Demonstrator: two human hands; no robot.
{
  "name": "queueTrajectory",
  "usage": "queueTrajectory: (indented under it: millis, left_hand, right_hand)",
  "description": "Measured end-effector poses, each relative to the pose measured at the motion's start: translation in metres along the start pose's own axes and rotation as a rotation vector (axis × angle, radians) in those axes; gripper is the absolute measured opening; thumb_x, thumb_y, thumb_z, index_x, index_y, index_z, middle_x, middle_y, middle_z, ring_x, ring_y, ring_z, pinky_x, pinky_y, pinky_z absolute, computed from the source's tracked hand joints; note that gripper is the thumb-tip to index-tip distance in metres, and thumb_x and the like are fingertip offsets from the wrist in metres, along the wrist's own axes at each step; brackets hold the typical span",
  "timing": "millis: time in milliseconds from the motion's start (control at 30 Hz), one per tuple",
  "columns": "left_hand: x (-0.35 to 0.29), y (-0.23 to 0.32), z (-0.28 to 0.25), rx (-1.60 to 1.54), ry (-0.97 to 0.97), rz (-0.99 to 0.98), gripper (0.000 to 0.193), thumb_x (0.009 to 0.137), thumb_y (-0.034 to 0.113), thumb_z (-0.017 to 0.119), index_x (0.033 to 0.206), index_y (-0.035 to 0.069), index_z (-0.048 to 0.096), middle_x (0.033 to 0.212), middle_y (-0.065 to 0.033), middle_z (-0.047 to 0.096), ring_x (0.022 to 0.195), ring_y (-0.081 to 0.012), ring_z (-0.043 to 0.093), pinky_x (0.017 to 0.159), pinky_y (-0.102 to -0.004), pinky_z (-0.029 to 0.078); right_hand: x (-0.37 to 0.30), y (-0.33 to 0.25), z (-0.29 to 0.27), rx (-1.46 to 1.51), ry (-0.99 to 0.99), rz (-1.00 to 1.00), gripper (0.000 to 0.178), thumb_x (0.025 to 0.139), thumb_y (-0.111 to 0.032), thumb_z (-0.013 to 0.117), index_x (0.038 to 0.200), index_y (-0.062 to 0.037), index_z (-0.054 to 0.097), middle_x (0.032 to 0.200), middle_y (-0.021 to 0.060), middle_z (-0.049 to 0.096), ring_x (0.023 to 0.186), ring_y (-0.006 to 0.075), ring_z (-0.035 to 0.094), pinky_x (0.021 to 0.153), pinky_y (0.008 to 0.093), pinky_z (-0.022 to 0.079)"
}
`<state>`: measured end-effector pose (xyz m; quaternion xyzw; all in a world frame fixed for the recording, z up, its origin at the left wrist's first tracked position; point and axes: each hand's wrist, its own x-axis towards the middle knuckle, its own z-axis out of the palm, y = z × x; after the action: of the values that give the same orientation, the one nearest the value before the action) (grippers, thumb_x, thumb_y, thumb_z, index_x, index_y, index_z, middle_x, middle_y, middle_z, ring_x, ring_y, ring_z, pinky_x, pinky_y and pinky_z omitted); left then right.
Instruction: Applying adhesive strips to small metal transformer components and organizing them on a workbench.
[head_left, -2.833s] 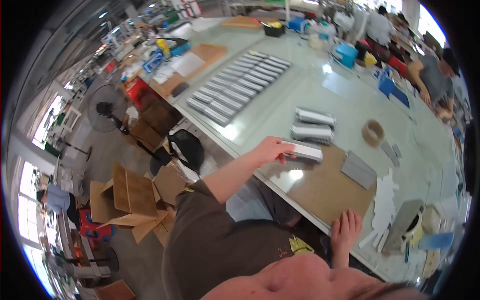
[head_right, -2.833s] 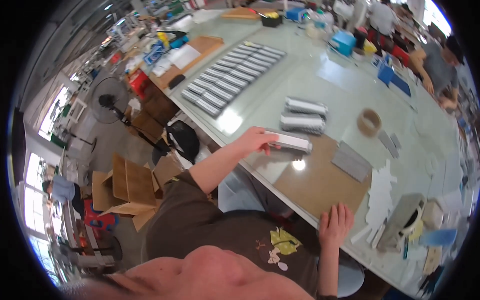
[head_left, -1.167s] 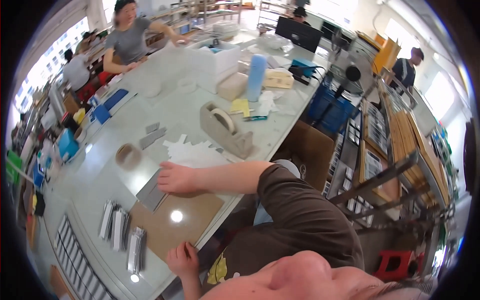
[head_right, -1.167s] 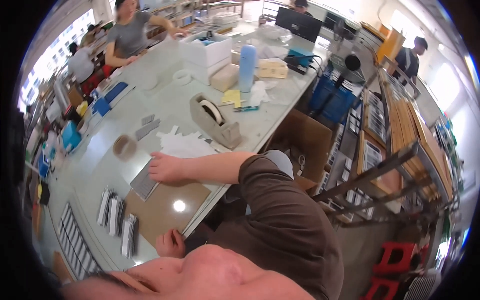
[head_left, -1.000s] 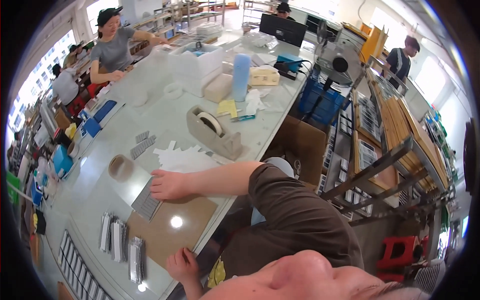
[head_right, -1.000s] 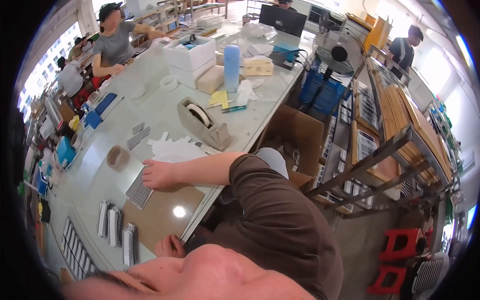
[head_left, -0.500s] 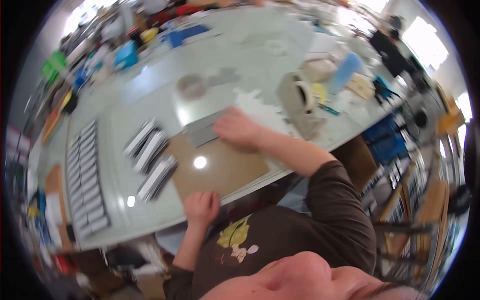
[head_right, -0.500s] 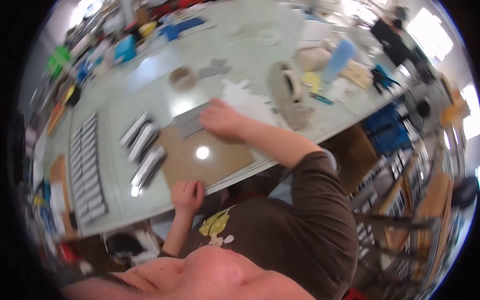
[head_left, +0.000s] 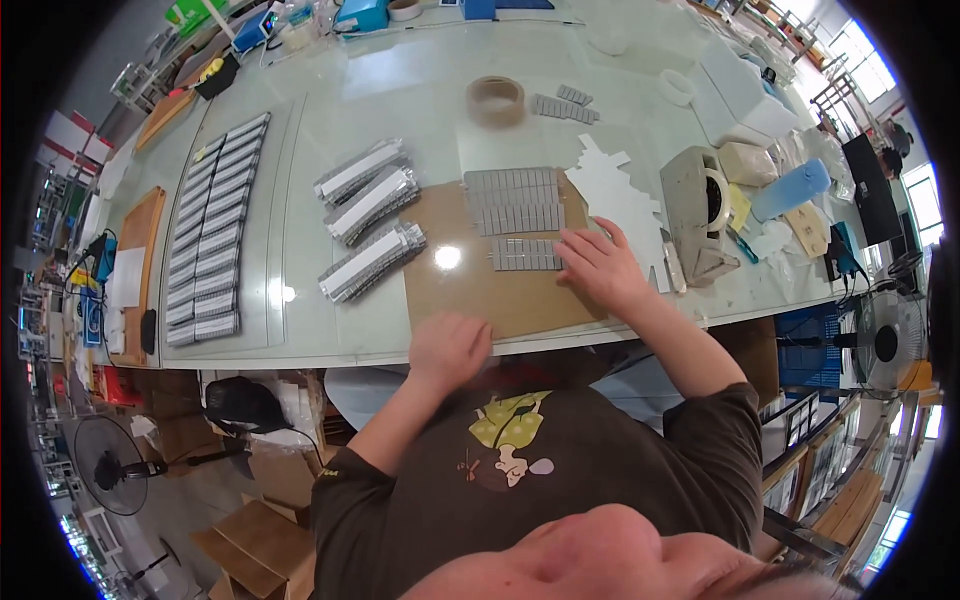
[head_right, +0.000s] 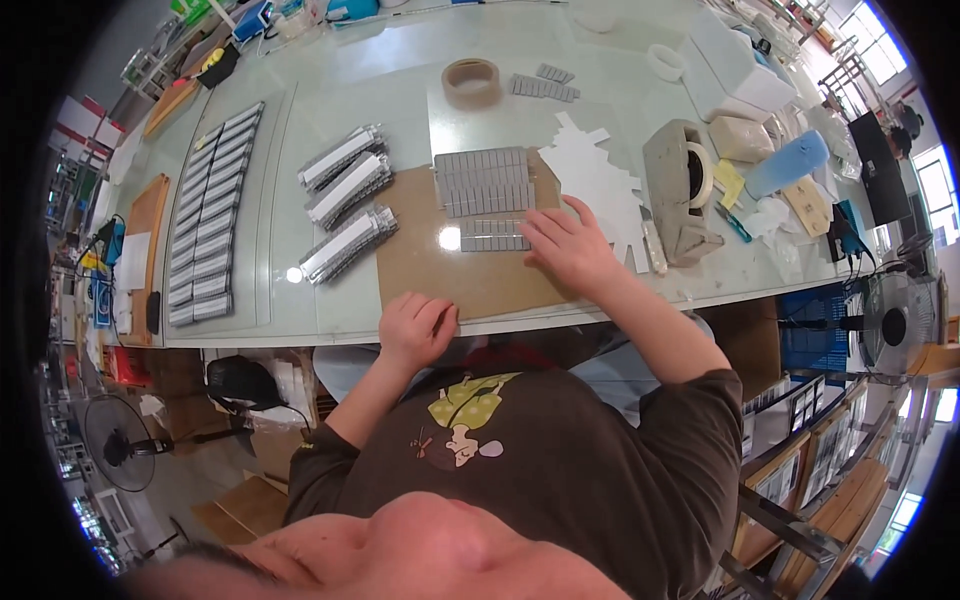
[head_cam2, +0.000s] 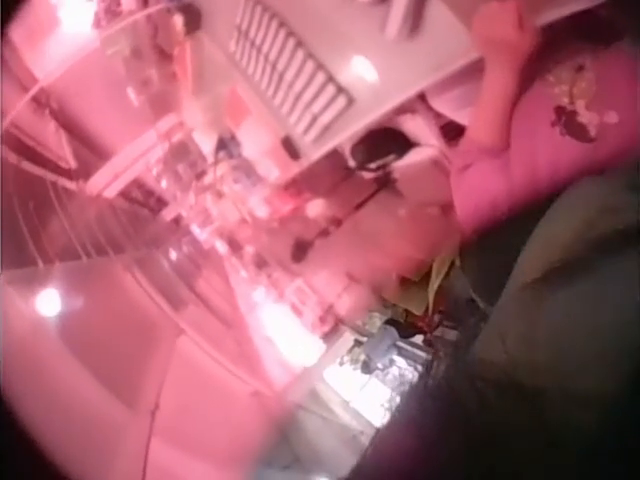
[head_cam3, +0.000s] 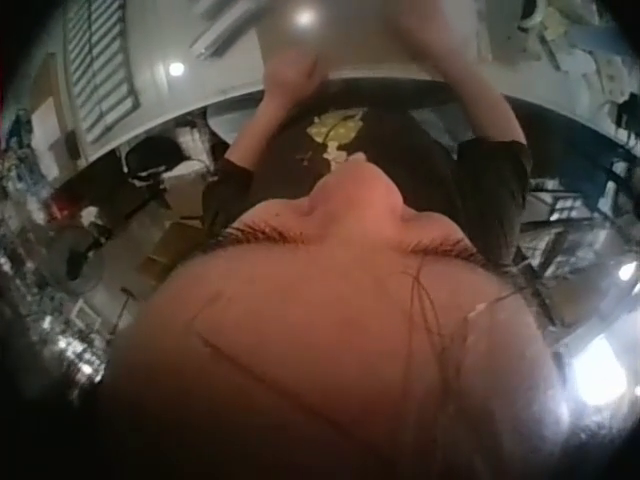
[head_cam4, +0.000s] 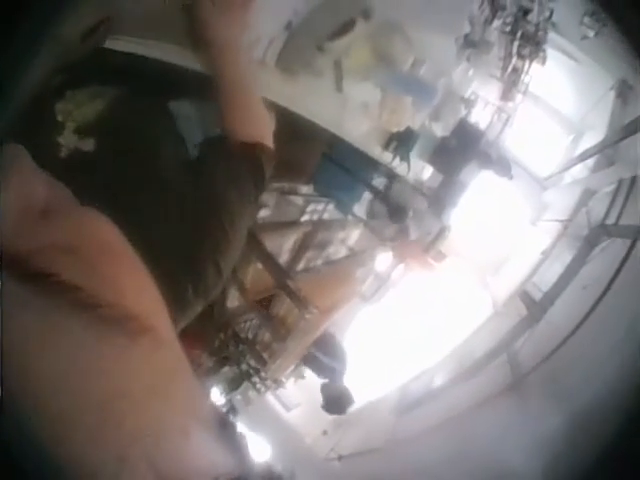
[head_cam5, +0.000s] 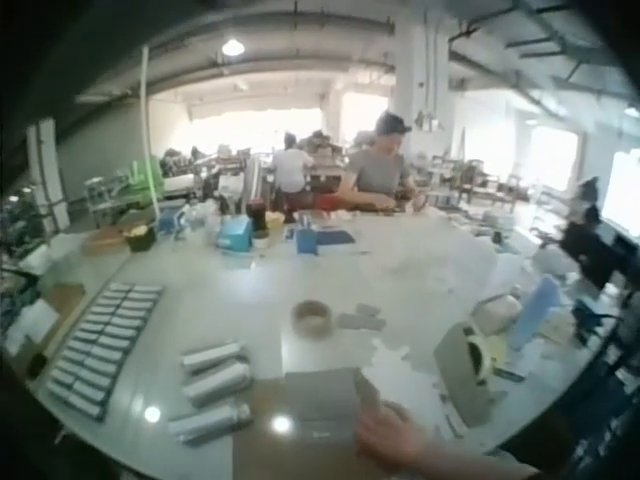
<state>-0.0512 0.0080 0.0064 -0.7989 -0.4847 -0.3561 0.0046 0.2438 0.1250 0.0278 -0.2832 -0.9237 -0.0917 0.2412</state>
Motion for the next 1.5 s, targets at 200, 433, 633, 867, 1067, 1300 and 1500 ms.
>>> queueTrajectory:
  millis: [200,433,633,867,1067,1300,1500]
  left_hand:
    - [0.001,0.003,0.002,-0.008,0.03,0.007,0.013,0.08,0.012,0.081,0.088,0.011,0.071,0.077,-0.0045,0.063,0.068,-0.0266,0.061,0.061,-0.0386,0.047]
    - [-0.003,0.008,-0.008,-0.148,0.021,-0.079,0.014,0.082,0.013,0.078,0.092,0.012,0.07,0.082,-0.0059,0.064,0.074,-0.0298,0.062,0.065,-0.0411,0.05]
    - [0.001,0.007,-0.008,-0.207,0.039,-0.145,0.015,0.082,0.008,0.078,0.095,0.009,0.073,0.089,-0.0089,0.069,0.08,-0.0315,0.066,0.069,-0.0403,0.055]
    - [-0.001,0.009,-0.012,-0.232,0.067,-0.183,0.014,0.082,0.005,0.078,0.095,0.006,0.073,0.086,-0.0096,0.069,0.077,-0.0297,0.066,0.067,-0.0383,0.055]
    - [-0.001,0.01,-0.012,-0.244,0.079,-0.17,0.014,0.083,0.001,0.078,0.096,0.004,0.073,0.085,-0.0105,0.069,0.075,-0.0284,0.066,0.064,-0.0363,0.054]
    - [-0.003,0.007,-0.011,-0.24,0.079,-0.164,0.014,0.082,0.0,0.078,0.095,0.003,0.073,0.085,-0.0108,0.069,0.075,-0.029,0.066,0.065,-0.0366,0.054]
    - [0.003,0.014,-0.009,-0.194,0.064,-0.135,0.015,0.081,0.001,0.078,0.095,0.004,0.073,0.087,-0.0109,0.069,0.077,-0.0295,0.066,0.066,-0.0373,0.054]
  right_hand:
    - [-0.018,-0.052,-0.011,0.044,-0.161,0.287,0.056,0.095,-0.044,0.068,0.135,-0.0047,0.064,0.148,0.015,0.056,0.142,0.0327,0.047,0.122,0.0583,0.027]
    - [-0.041,-0.074,-0.021,0.136,-0.143,0.31,0.052,0.093,-0.037,0.071,0.132,-0.0034,0.065,0.144,0.0148,0.06,0.137,0.0341,0.05,0.119,0.0567,0.032]
    - [-0.035,-0.061,-0.023,0.279,0.011,0.392,0.039,0.087,-0.023,0.078,0.12,-0.0043,0.07,0.134,0.0132,0.065,0.126,0.0348,0.057,0.113,0.0544,0.038]
    - [-0.054,-0.068,-0.027,0.241,-0.073,0.239,0.039,0.08,-0.029,0.085,0.112,-0.009,0.073,0.127,0.0082,0.068,0.118,0.029,0.061,0.115,0.0552,0.036]
    - [-0.046,-0.068,-0.032,0.302,-0.047,0.308,0.039,0.08,-0.026,0.085,0.113,-0.0099,0.072,0.119,0.0052,0.068,0.113,0.0262,0.062,0.113,0.0585,0.036]
    - [-0.04,-0.064,-0.034,0.232,-0.044,0.206,0.043,0.079,-0.029,0.086,0.113,-0.0076,0.071,0.111,0.0045,0.071,0.108,0.0246,0.065,0.116,0.0607,0.035]
    - [-0.016,-0.062,-0.066,0.181,-0.039,0.12,0.043,0.079,-0.03,0.086,0.111,-0.006,0.071,0.112,0.006,0.073,0.105,0.0249,0.068,0.117,0.0624,0.035]
